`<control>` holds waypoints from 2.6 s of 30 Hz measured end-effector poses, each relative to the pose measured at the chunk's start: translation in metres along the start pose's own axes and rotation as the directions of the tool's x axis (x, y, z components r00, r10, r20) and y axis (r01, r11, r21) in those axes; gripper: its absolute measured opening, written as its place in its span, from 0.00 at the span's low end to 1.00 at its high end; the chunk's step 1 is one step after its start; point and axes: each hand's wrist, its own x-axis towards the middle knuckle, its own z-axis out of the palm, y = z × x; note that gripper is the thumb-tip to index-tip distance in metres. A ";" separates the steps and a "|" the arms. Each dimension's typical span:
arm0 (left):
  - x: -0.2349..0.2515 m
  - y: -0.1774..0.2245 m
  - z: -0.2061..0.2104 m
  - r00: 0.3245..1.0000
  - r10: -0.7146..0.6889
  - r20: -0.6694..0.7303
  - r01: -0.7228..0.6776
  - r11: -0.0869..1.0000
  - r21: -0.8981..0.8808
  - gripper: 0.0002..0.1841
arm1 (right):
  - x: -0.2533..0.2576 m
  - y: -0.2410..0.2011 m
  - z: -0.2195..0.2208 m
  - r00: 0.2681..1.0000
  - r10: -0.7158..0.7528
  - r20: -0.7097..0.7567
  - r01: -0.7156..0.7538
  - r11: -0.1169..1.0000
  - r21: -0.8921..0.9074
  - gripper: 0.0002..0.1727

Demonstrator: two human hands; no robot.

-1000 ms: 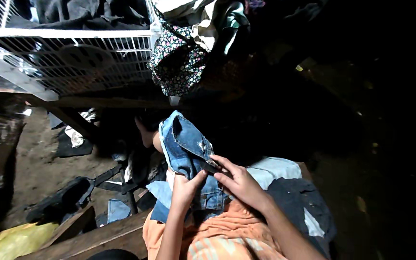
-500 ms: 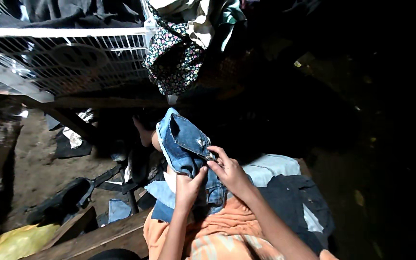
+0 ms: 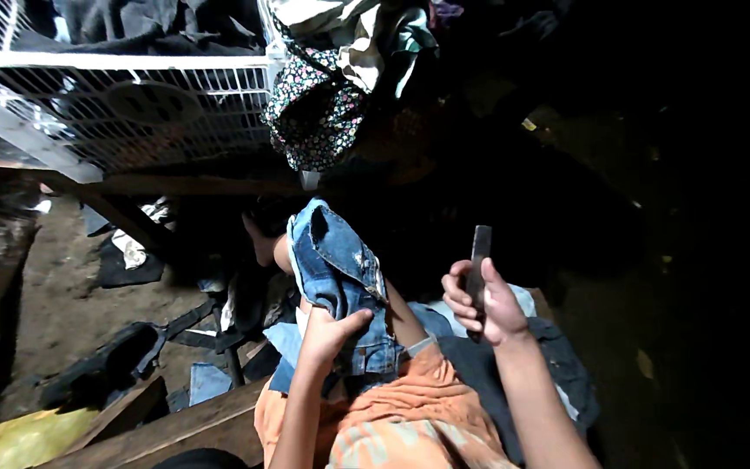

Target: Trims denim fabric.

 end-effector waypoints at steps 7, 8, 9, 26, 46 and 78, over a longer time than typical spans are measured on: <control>-0.007 0.004 0.005 1.000 0.004 0.028 -0.002 0.996 -0.084 0.24 | -0.012 0.028 0.056 0.957 -0.279 0.083 0.192 0.388 -0.902 0.47; -0.006 -0.001 0.006 0.999 0.036 0.021 -0.033 0.993 -0.112 0.24 | -0.010 0.031 0.063 0.947 -0.300 0.115 0.219 0.339 -0.915 0.47; -0.005 -0.004 0.006 0.998 0.062 0.016 -0.059 0.989 -0.133 0.24 | -0.007 0.034 0.067 0.940 -0.311 0.139 0.234 0.294 -0.927 0.45; -0.009 -0.003 0.008 0.995 0.102 0.016 -0.100 0.989 -0.111 0.26 | 0.005 0.036 0.053 0.961 -0.213 0.179 0.278 0.699 -0.659 0.28; -0.017 0.003 -0.001 0.996 -0.001 0.091 0.002 1.000 -0.013 0.13 | -0.005 0.039 0.040 0.977 -0.180 0.116 0.177 0.372 -0.911 0.35; -0.021 -0.009 0.005 0.995 0.082 0.055 -0.074 0.989 -0.129 0.25 | -0.013 0.072 0.058 0.880 -0.475 0.000 0.145 0.270 -0.952 0.35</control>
